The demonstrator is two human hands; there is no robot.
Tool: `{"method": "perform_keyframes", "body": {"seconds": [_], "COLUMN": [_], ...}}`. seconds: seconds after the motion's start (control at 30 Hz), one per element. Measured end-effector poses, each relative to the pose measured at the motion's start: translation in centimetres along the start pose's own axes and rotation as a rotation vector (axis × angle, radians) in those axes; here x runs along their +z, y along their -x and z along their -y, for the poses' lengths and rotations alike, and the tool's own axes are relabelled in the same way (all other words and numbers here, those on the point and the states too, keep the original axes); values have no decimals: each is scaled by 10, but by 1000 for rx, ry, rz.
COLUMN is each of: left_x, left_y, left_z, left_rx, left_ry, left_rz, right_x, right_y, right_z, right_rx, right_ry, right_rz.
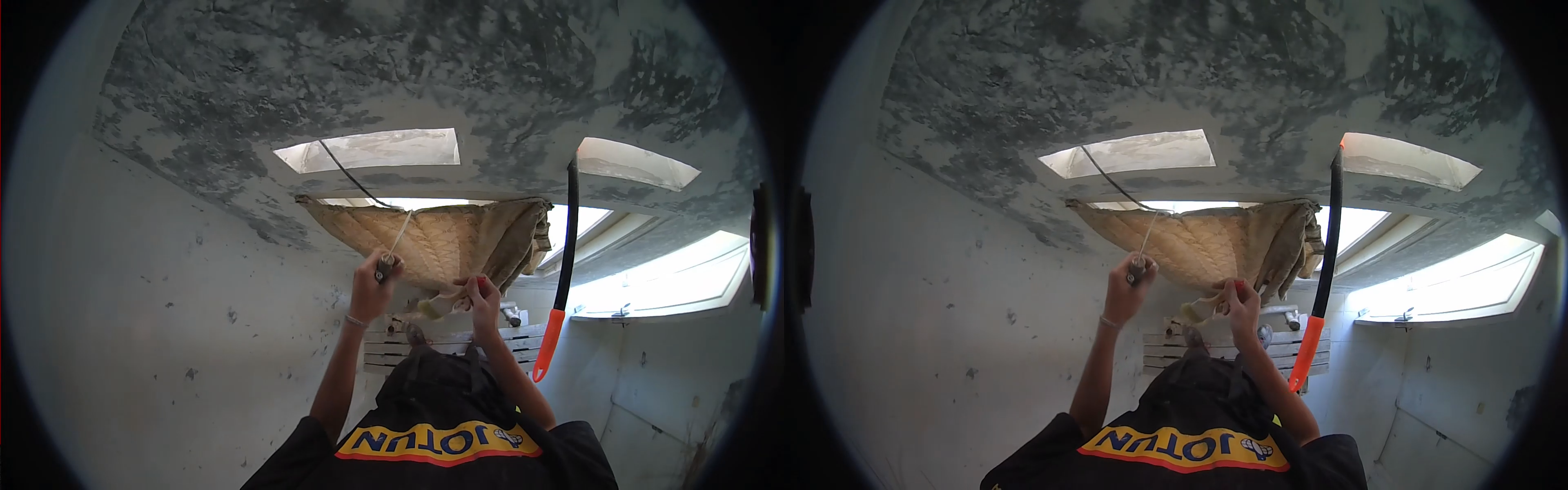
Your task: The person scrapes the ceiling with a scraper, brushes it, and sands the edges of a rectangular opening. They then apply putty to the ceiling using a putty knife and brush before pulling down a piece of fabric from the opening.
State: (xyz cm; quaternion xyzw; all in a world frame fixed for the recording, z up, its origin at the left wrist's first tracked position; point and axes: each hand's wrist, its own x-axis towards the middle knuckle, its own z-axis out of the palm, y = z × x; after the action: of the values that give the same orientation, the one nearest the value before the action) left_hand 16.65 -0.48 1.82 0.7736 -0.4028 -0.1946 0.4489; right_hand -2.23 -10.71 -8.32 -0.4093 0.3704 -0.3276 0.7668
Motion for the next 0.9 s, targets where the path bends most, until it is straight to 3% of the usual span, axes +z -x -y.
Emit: {"method": "perform_keyframes", "body": {"seconds": [0.1, 0.2, 0.33, 0.5, 0.57, 0.63, 0.73, 0.8, 0.9], "left_x": [-3, 11, 30, 86, 144, 214, 308, 340, 357], "left_y": [-20, -11, -31, -97, -115, -135, -178, -201, -222], "left_z": [-5, -10, -49, -187, -232, -254, -246, -245, -246], "left_rx": [174, 148, 245, 833, 1016, 1093, 1166, 1046, 1004], "left_ry": [101, 213, 198, -30, -244, -520, -548, -399, -422], "left_rz": [149, 338, 364, 486, 577, 523, 384, 304, 312], "right_x": [14, 34, 47, 34, 32, 18, 5, 1, -12], "right_y": [23, 50, 86, 128, 146, 158, 167, 180, 187], "right_z": [13, 39, 75, 100, 113, 112, 100, 115, 121], "right_rx": [-111, -194, -341, -340, -364, -360, -426, -358, -285], "right_ry": [-50, -86, 64, -57, -99, -109, -146, -236, -180], "right_rz": [-27, -4, 11, -14, -45, -46, -89, -101, -80]}}
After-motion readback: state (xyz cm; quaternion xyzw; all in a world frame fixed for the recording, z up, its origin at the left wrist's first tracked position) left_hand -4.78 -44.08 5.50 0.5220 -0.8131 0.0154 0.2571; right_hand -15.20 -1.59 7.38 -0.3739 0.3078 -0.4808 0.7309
